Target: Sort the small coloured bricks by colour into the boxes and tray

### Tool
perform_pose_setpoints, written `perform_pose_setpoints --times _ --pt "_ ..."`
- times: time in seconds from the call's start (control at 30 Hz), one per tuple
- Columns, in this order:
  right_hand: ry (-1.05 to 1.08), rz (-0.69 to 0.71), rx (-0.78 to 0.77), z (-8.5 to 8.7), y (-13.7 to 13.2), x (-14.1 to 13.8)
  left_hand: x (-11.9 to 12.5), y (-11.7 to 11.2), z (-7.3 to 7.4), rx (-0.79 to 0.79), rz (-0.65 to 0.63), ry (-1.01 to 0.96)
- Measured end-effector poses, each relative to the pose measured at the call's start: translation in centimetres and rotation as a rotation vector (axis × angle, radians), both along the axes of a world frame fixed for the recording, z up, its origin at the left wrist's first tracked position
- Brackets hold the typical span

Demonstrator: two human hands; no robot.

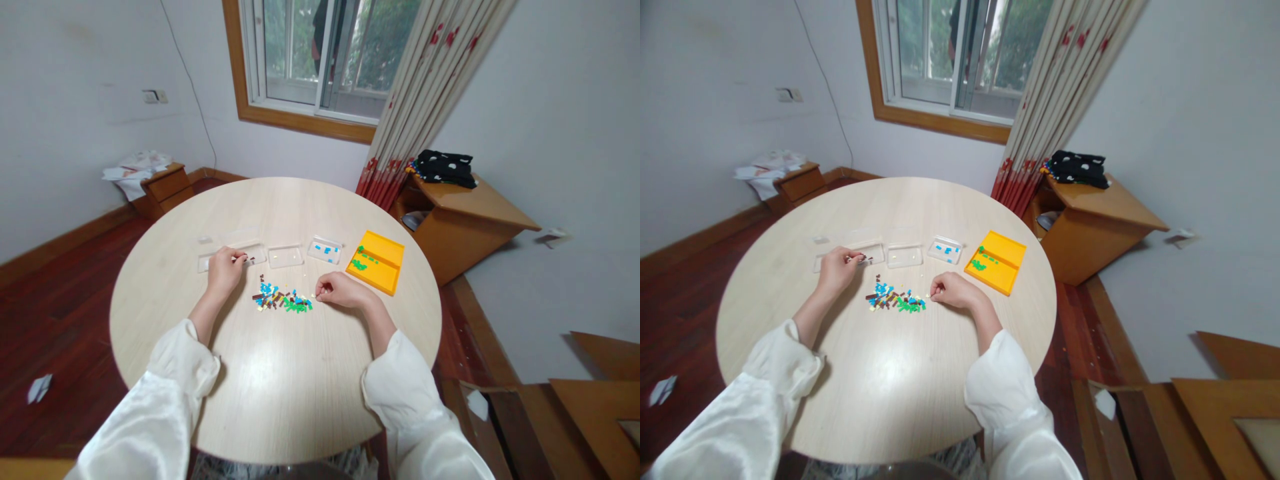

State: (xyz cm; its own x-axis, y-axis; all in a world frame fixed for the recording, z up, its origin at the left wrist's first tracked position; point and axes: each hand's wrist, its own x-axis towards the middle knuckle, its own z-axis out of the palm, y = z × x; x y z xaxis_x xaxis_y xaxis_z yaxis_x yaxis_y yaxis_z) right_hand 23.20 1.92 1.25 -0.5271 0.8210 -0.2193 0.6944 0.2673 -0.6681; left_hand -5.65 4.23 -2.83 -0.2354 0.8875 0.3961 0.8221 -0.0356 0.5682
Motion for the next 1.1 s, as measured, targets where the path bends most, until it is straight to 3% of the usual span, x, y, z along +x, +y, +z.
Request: perform_pose_setpoints --times 0.3,0.6,0.77,0.87,1.1 --pt "0.008 -0.003 0.05 0.2 -0.3 -0.4 -0.4 0.3 -0.1 -0.056 0.003 0.0" --pt "0.277 -0.083 0.039 -0.3 -0.5 -1.5 -0.2 0.3 -0.1 -0.069 -0.014 -0.032" --pt "0.456 -0.186 0.054 -0.7 -0.4 -2.1 0.5 -0.1 0.6 0.025 -0.044 -0.084" --pt "0.538 -0.232 0.078 -1.0 -0.3 -2.8 1.9 -0.8 1.2 0.078 -0.159 -0.121" --pt "0.657 -0.247 0.053 -2.1 -0.5 -4.7 6.0 -3.2 2.1 0.076 -0.607 -0.179"
